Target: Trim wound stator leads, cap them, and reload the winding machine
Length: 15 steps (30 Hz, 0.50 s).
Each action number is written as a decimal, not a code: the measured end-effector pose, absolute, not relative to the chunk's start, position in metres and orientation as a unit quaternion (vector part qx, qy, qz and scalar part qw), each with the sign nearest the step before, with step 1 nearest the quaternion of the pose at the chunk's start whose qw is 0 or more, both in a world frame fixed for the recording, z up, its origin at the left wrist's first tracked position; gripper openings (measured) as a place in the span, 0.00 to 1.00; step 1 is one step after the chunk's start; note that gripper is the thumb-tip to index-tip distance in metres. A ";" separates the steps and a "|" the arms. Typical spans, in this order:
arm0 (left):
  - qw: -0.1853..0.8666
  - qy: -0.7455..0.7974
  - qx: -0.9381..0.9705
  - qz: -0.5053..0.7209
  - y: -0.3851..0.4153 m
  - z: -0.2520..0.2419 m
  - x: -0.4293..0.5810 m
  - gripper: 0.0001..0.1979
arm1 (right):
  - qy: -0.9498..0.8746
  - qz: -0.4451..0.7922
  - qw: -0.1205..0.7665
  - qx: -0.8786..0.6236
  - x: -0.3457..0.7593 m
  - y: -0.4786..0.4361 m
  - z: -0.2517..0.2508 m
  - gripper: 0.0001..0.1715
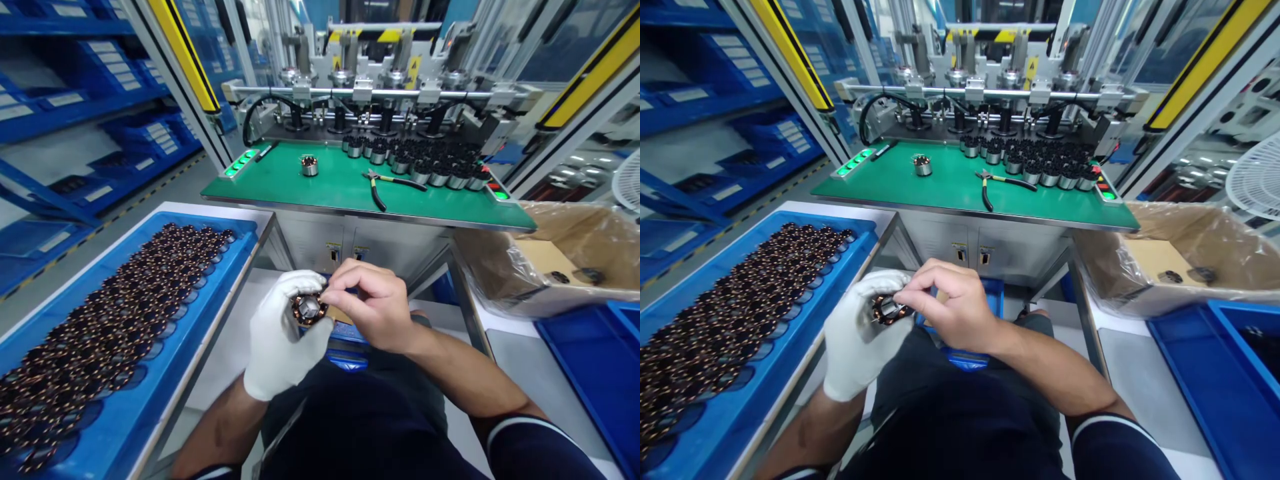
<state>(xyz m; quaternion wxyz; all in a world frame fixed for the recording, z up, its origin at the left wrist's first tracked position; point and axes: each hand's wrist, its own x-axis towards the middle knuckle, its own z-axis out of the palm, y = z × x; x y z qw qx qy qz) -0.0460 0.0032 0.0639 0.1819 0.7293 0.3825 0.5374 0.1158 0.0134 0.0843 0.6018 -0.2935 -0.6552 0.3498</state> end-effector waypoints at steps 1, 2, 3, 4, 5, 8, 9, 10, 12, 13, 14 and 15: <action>0.195 0.374 0.726 0.543 0.003 0.064 -0.047 0.15 | -0.660 0.343 0.604 -0.285 0.117 0.013 0.084 0.11; 0.211 0.362 0.722 0.551 0.004 0.063 -0.048 0.15 | -0.659 0.341 0.607 -0.284 0.118 0.012 0.084 0.10; 0.229 0.351 0.716 0.559 0.004 0.063 -0.050 0.15 | -0.656 0.340 0.608 -0.290 0.120 0.012 0.084 0.08; 0.247 0.342 0.710 0.563 0.004 0.062 -0.051 0.15 | -0.652 0.339 0.607 -0.301 0.121 0.013 0.084 0.06; 0.261 0.338 0.707 0.564 0.004 0.062 -0.053 0.15 | -0.652 0.342 0.601 -0.312 0.123 0.013 0.085 0.05; 0.272 0.337 0.706 0.560 0.003 0.061 -0.055 0.15 | -0.684 0.359 0.557 -0.306 0.126 0.016 0.086 0.04; 0.271 0.338 0.706 0.560 0.003 0.061 -0.055 0.15 | -0.695 0.358 0.546 -0.301 0.126 0.016 0.087 0.04; 0.271 0.338 0.704 0.562 0.003 0.061 -0.055 0.15 | -0.701 0.349 0.544 -0.302 0.125 0.014 0.086 0.06; 0.270 0.339 0.703 0.564 0.002 0.061 -0.053 0.14 | -0.702 0.312 0.561 -0.307 0.124 0.009 0.084 0.08; 0.267 0.341 0.703 0.564 0.001 0.061 -0.053 0.15 | -0.702 0.291 0.575 -0.303 0.123 0.006 0.083 0.07; 0.262 0.342 0.703 0.565 0.001 0.061 -0.052 0.15 | -0.707 0.269 0.588 -0.288 0.122 0.002 0.080 0.05; 0.254 0.345 0.703 0.568 0.000 0.061 -0.051 0.17 | -0.713 0.248 0.599 -0.267 0.121 -0.001 0.078 0.04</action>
